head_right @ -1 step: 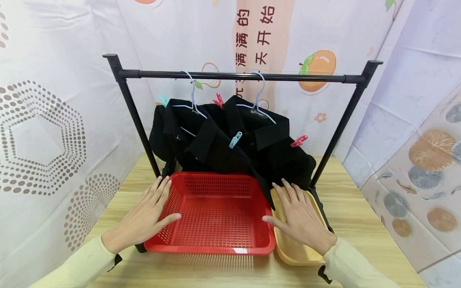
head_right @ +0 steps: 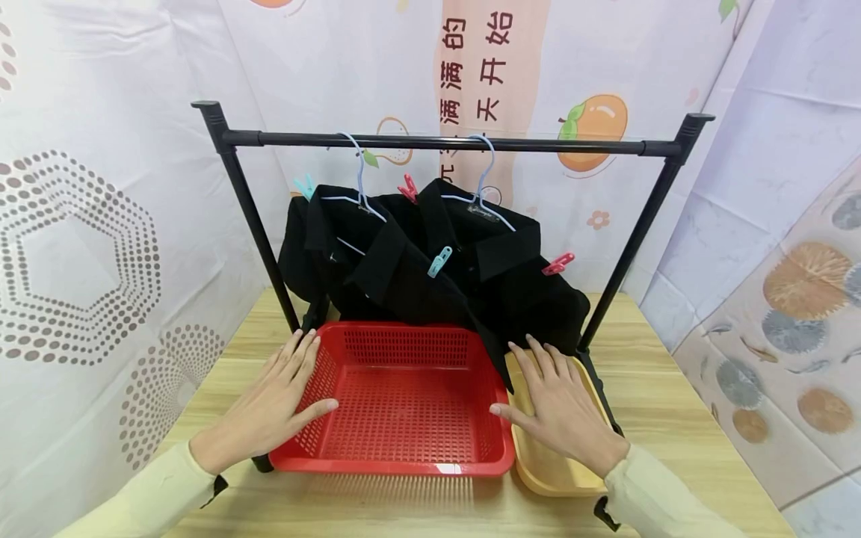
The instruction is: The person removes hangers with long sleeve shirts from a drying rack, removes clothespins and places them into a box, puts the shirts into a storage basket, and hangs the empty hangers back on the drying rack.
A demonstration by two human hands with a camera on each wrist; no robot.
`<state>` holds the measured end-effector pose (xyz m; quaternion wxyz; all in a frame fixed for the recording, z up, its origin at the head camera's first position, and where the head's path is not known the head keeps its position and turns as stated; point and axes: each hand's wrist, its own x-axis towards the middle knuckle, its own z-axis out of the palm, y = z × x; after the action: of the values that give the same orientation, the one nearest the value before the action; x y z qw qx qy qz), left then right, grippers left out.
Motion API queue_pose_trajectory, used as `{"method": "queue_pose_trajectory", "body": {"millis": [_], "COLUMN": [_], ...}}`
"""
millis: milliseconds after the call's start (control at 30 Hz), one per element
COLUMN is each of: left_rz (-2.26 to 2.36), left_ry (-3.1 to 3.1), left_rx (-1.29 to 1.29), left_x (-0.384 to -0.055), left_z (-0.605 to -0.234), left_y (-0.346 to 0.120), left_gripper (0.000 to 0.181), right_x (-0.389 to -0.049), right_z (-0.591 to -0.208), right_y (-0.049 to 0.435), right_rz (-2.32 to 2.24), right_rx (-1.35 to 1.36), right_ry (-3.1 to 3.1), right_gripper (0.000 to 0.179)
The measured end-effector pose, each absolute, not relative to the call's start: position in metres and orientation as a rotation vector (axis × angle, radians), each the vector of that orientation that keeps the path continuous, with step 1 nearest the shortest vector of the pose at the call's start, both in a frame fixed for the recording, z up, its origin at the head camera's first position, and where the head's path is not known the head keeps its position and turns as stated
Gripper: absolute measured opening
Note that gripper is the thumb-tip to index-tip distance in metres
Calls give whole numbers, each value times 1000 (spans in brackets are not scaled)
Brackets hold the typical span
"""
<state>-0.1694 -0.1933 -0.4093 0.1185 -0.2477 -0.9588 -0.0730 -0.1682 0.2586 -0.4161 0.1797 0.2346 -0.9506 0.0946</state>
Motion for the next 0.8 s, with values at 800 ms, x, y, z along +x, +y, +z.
{"method": "queue_pose_trajectory", "body": {"millis": [800], "left_rz": [-505], "left_ry": [-2512], "left_rx": [-690], "left_x": [-184], "left_z": [-418], "left_y": [-207], "left_gripper": [49], "right_x": [-177], "right_z": [-400], "right_y": [258], "right_rz": [513], "right_rx": [621], "right_ry": [-2491], "right_gripper": [30]}}
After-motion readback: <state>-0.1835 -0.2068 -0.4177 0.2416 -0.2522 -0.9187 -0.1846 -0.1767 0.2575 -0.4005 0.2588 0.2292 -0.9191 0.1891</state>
